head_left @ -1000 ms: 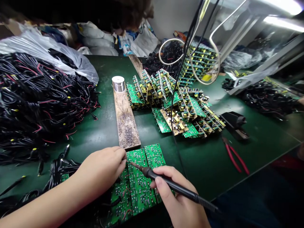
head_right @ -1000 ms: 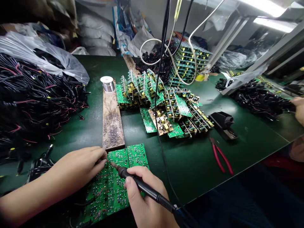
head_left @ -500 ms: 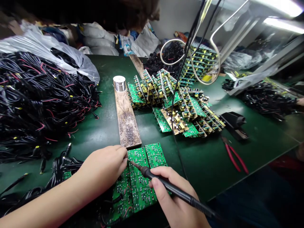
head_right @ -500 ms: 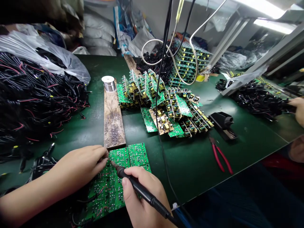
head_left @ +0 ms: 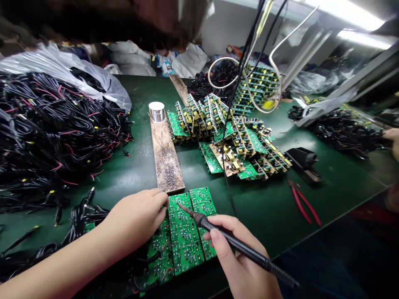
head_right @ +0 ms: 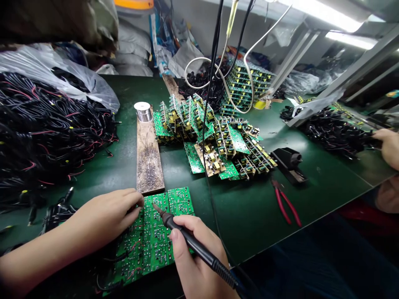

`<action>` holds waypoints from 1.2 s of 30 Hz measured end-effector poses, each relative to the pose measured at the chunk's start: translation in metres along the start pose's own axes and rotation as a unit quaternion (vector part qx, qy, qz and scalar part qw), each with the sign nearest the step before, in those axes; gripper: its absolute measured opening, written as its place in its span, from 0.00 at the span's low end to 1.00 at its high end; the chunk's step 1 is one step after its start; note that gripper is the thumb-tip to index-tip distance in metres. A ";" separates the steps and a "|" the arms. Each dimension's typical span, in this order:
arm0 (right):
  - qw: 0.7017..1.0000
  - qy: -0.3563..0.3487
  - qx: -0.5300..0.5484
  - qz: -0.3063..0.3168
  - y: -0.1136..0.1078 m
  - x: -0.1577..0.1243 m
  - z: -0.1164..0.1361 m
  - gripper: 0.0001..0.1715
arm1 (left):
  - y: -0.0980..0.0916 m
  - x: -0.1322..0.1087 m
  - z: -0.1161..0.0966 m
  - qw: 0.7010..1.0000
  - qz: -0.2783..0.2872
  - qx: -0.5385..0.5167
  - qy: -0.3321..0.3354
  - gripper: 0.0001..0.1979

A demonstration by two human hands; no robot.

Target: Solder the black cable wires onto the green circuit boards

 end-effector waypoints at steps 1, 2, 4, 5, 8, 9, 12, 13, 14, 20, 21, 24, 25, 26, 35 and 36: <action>1.000 0.007 0.001 -0.002 -0.001 0.000 0.000 0.08 | -0.001 -0.001 0.002 1.000 -0.003 -0.010 0.013 0.13; 1.000 0.015 0.002 -0.004 -0.003 0.000 -0.001 0.08 | -0.002 -0.002 0.004 0.999 -0.007 -0.024 0.027 0.14; 1.000 0.030 0.007 -0.008 -0.005 0.000 -0.002 0.08 | -0.004 -0.004 0.008 0.997 -0.014 -0.059 0.050 0.16; 0.999 0.035 0.009 -0.008 -0.006 0.000 -0.003 0.08 | -0.005 -0.004 0.010 0.996 -0.016 -0.070 0.054 0.16; 0.999 0.035 0.016 -0.002 -0.006 0.000 -0.004 0.09 | -0.004 0.000 0.008 0.998 -0.013 -0.050 0.042 0.15; 0.999 0.034 0.019 -0.001 -0.005 0.000 -0.005 0.09 | -0.003 0.002 0.007 0.999 -0.012 -0.034 0.034 0.15; 0.999 0.032 0.026 0.004 -0.002 0.002 -0.006 0.08 | 0.000 0.008 0.001 1.000 -0.012 -0.007 0.024 0.15; 0.999 0.032 0.029 0.005 -0.002 0.003 -0.005 0.08 | 0.002 0.009 0.000 1.000 -0.011 -0.001 0.023 0.16; 0.999 0.030 0.030 0.006 -0.001 0.004 -0.004 0.08 | 0.003 0.009 -0.001 1.000 -0.009 0.005 0.023 0.16; 0.999 0.023 0.041 -0.015 0.007 0.009 0.000 0.08 | 0.003 0.008 -0.003 0.999 -0.005 0.045 0.028 0.14; 0.998 0.030 0.048 -0.013 0.008 0.009 0.000 0.08 | 0.003 0.008 -0.004 0.998 -0.005 0.049 0.030 0.14; 0.995 0.071 0.069 0.025 0.010 0.008 -0.003 0.10 | 0.002 0.006 -0.005 0.998 -0.004 0.056 0.033 0.13; 0.992 0.087 0.076 0.043 0.010 0.008 -0.004 0.11 | 0.001 0.005 -0.005 0.998 -0.004 0.057 0.033 0.14; 0.989 0.102 0.083 0.061 0.010 0.007 -0.006 0.12 | 0.001 0.005 -0.005 0.998 -0.005 0.058 0.033 0.14; 0.975 0.178 0.118 0.060 0.015 0.005 -0.016 0.19 | 0.003 0.004 -0.007 0.996 -0.024 0.081 0.036 0.13; 0.974 0.182 0.121 0.062 0.015 0.006 -0.016 0.19 | 0.003 0.004 -0.008 0.996 -0.022 0.082 0.037 0.13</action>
Point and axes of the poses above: each hand's wrist, its own x-axis towards the middle knuckle, its own y-axis out of the palm, z = x × y, the point moved 1 cm from there along x, towards the middle knuckle, and after that the axes turned 2 degrees about -z, right-handed, at the moved point
